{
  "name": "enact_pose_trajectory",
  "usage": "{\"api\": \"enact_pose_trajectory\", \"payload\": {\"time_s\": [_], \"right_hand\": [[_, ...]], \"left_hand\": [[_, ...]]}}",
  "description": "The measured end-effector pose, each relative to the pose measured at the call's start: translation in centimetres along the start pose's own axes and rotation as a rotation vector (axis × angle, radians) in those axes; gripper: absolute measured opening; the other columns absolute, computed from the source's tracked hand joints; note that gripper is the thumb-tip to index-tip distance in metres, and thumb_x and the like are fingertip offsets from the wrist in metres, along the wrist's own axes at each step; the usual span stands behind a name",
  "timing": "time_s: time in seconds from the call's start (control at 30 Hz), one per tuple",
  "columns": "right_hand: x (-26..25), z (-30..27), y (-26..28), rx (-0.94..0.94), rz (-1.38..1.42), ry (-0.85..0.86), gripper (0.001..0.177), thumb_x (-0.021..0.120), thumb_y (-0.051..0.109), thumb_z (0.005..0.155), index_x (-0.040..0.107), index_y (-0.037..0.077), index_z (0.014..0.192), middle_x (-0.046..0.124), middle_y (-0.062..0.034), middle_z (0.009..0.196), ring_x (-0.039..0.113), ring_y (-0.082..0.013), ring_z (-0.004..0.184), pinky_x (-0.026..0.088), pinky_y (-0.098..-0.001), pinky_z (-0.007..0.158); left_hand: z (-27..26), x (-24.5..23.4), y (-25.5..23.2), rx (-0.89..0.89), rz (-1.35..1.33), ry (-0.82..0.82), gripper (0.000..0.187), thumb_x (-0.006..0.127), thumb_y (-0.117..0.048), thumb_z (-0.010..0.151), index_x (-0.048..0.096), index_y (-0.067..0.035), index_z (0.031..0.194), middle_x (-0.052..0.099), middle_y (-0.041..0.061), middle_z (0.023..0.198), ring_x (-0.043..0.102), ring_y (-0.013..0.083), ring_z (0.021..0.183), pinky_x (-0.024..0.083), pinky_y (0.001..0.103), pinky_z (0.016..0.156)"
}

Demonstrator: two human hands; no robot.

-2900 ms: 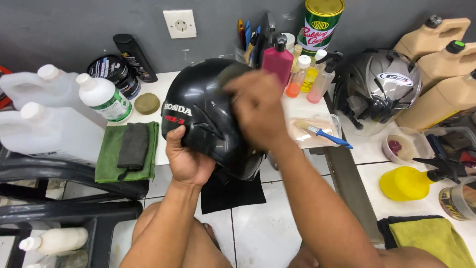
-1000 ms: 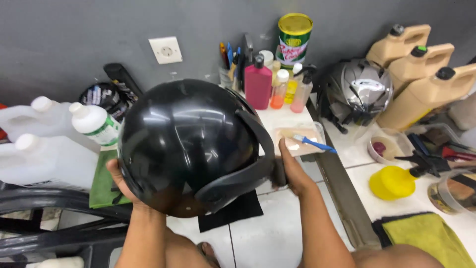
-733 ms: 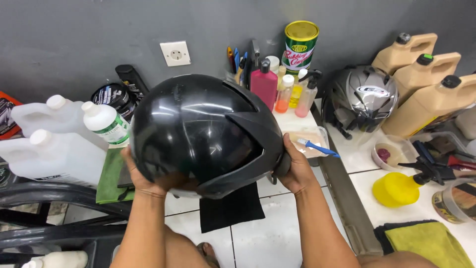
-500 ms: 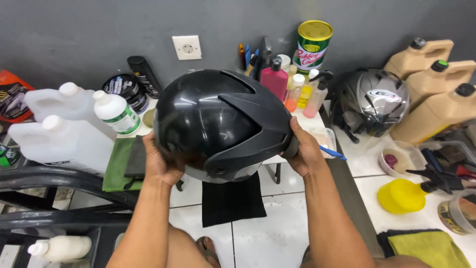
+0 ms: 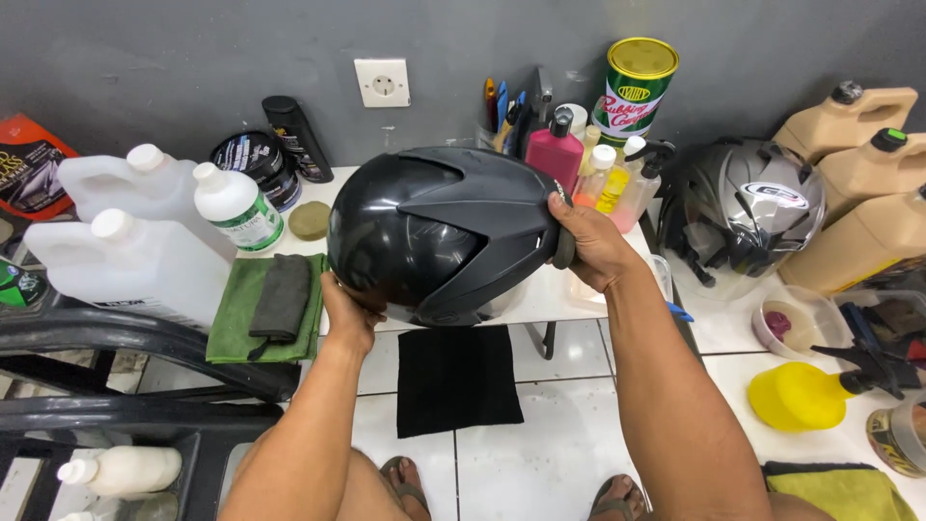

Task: The person holds a black motorcycle helmet and scrubs its exterior surface with a small dark sponge. They rotate the helmet to clean the top, sides, and front, including the area around the visor and the Honda logo.

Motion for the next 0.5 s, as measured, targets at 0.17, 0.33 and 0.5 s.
{"api": "enact_pose_trajectory", "payload": {"time_s": [0.17,0.33,0.5], "right_hand": [[-0.3,0.9,-0.5,0.034,-0.041,0.005,0.043,0.074,0.041,0.091,0.066,0.0,0.078,0.061,-0.013,0.058,0.065,-0.0212,0.05,0.058,-0.0345,0.057],[-1.4,2.8,-1.8,0.052,-0.066,-0.013,0.046,0.075,0.043,0.091,0.066,-0.001,0.078,0.061,-0.0141,0.057,0.066,-0.0226,0.049,0.057,-0.0341,0.055],[-2.5,2.8,-1.0,0.018,-0.217,-0.14,0.046,0.077,0.047,0.087,0.069,0.002,0.083,0.059,-0.015,0.056,0.064,-0.0256,0.05,0.056,-0.0361,0.053]], "left_hand": [[-0.1,0.0,-0.1,-0.032,0.056,-0.008,0.044,0.045,-0.057,0.076,0.053,-0.014,0.067,0.053,0.009,0.057,0.054,0.0266,0.055,0.043,0.04,0.055],[0.6,-0.5,0.1,-0.039,0.117,0.003,0.045,0.043,-0.058,0.078,0.053,-0.015,0.066,0.053,0.008,0.058,0.056,0.0245,0.057,0.042,0.036,0.051],[-1.0,-0.7,-0.7,-0.039,0.193,0.003,0.042,0.043,-0.058,0.078,0.054,-0.018,0.069,0.058,0.004,0.063,0.056,0.023,0.059,0.041,0.033,0.05]]}}
Point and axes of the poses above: each hand's wrist, its own z-axis towards the middle knuckle, its own x-axis out of the palm, y = z × x, the point moved 10 cm from there along z, towards the middle knuckle
